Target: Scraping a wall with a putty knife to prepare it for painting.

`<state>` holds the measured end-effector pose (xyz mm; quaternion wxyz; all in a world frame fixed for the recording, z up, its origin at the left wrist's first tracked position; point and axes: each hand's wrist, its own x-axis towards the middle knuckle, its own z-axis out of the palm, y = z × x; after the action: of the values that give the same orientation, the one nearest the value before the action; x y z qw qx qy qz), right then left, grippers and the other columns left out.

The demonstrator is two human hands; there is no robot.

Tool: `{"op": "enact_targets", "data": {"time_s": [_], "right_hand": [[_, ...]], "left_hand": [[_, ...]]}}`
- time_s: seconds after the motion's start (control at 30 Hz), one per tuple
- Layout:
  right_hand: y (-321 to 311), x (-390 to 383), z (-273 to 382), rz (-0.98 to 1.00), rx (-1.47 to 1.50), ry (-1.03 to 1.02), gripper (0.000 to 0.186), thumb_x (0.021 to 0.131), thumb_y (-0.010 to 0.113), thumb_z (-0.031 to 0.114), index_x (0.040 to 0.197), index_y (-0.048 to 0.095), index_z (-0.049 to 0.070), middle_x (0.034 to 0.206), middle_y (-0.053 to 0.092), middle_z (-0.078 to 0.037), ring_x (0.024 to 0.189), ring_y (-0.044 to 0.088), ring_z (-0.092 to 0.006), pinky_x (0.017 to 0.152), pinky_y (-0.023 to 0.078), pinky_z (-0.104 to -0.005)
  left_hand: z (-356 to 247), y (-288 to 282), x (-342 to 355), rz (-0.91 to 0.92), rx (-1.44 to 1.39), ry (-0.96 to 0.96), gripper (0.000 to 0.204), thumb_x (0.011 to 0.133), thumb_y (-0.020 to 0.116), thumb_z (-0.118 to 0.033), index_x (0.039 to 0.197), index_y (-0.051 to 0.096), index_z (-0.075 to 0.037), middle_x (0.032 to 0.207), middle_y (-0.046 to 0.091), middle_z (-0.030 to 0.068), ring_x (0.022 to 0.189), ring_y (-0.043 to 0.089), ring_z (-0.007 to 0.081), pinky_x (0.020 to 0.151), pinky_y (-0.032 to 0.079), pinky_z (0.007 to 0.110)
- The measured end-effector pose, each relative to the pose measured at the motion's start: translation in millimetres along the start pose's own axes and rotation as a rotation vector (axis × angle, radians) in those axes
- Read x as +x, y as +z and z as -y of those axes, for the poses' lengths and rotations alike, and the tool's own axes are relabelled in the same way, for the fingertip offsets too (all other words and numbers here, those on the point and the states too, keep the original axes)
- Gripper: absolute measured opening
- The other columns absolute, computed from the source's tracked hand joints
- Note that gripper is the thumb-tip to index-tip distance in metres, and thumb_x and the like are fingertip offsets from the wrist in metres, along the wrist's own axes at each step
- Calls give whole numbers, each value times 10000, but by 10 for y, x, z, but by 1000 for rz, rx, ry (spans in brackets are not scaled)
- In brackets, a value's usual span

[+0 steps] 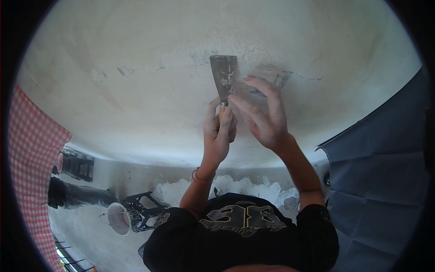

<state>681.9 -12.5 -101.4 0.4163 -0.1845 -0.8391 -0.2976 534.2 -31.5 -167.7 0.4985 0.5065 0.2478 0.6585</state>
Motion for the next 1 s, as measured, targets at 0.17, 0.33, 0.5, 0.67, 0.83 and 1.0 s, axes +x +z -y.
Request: {"op": "enact_targets", "data": {"time_s": [0.17,0.33,0.5,0.67,0.83,1.0], "right_hand": [[155,-98,86,-199,790,971,326,1120,546,243,1165,717,-31,1135,741,-153,1080,690,-185,945,549,-334],[314,-10,82,-82,1007,1222,439,1144,493,332,1185,696,-55,954,777,-141,870,737,-188,849,574,-308],[253,119,36,-162,1202,1283,402,1134,522,351,1108,651,-29,731,681,-94,649,674,-194,695,580,-358],[151,234,95,-268,1184,1252,400,1133,526,354,993,612,-10,644,567,-52,581,590,-162,649,573,-388],[-23,269,165,-304,1173,1238,412,1134,522,361,971,604,-8,638,554,-46,578,577,-157,644,573,-395],[-276,409,256,-337,1163,1257,419,1134,521,367,961,601,-6,635,543,-40,567,566,-149,640,573,-386]], "left_hand": [[31,40,21,128,-64,-161,386,1148,496,-257,1490,421,-94,720,435,-67,542,355,10,465,276,191],[11,116,-61,191,-52,-257,420,1150,484,-266,1524,357,-124,742,456,-55,564,383,13,474,307,191],[16,206,-41,187,-91,-274,431,1153,466,-245,1535,337,-94,748,454,-58,572,381,13,478,308,192],[-1,299,-85,163,-21,-164,462,1154,458,-208,1569,312,-68,757,454,-62,577,379,15,485,313,194],[-74,385,-176,152,7,-144,434,1152,450,-177,1553,355,-43,777,470,-58,589,397,18,496,326,199],[-310,509,-286,175,-23,-134,419,1152,444,-167,1541,366,-33,792,477,-49,592,398,20,500,335,199]]}}
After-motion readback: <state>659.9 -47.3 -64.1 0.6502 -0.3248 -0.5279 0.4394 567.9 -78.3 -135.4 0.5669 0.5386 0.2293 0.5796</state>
